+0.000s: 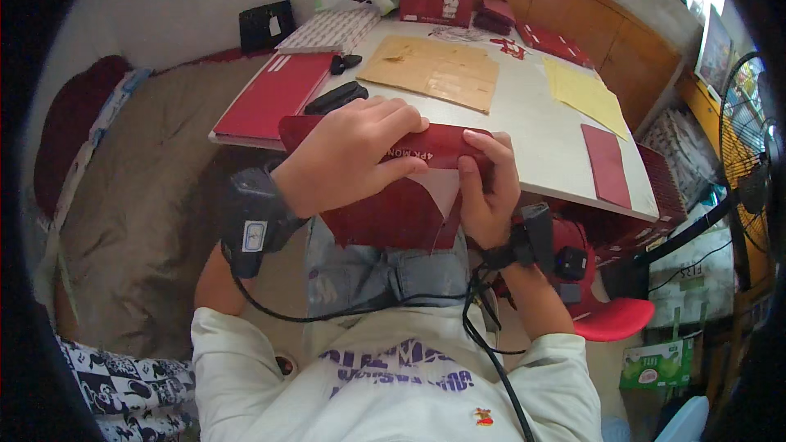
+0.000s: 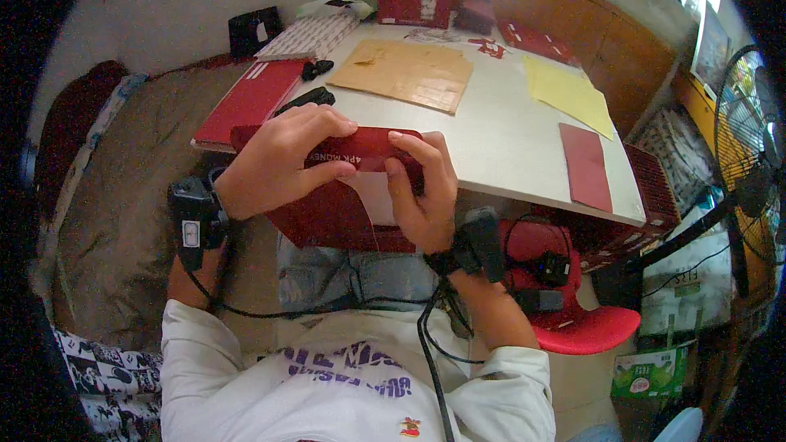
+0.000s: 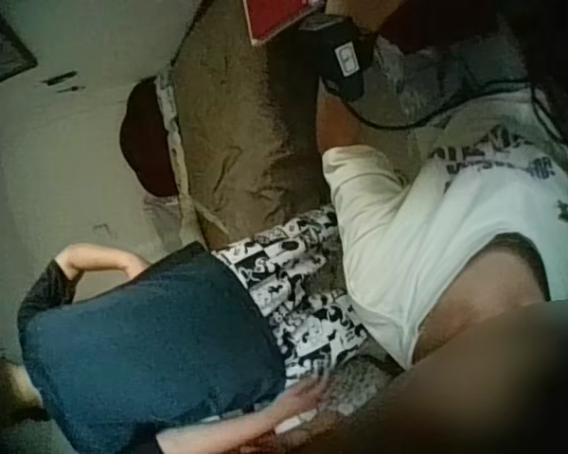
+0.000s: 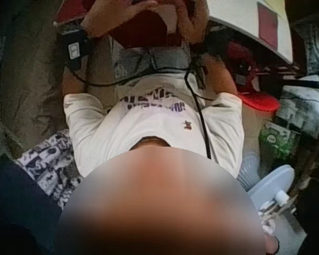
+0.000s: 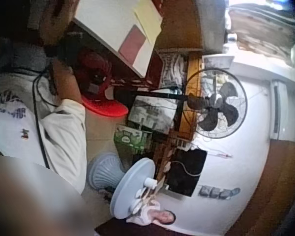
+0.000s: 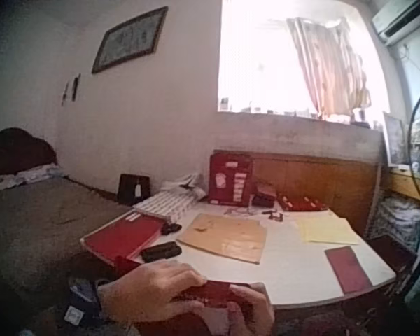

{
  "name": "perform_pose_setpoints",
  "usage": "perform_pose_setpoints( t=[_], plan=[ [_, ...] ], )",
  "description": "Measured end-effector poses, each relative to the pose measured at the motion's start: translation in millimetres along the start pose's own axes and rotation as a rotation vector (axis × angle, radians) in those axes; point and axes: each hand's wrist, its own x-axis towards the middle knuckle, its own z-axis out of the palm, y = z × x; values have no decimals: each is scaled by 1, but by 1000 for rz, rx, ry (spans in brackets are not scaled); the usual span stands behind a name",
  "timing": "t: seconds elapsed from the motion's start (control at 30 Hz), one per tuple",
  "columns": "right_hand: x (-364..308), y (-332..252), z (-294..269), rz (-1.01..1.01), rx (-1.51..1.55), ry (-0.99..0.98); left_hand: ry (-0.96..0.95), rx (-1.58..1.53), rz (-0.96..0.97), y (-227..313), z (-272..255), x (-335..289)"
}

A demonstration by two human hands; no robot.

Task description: Assembling a red cardboard display/packaging for money wallets.

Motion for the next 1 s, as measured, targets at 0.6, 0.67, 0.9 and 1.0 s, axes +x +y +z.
perform_pose_setpoints(
  t=[0.6,0.67,0.9,1.0],
  plan=[
    [14,-5,-2,54,49,-46,41,162,62,2,1,0],
    [14,-5,-5,75,74,-59,9,162,52,2,1,1],
    [22,-19,-11,-53,-355,-71,21,133,123,-6,1,6],
    [29,-26,-11,-156,-522,-129,-14,104,161,-6,2,8]
  ],
)
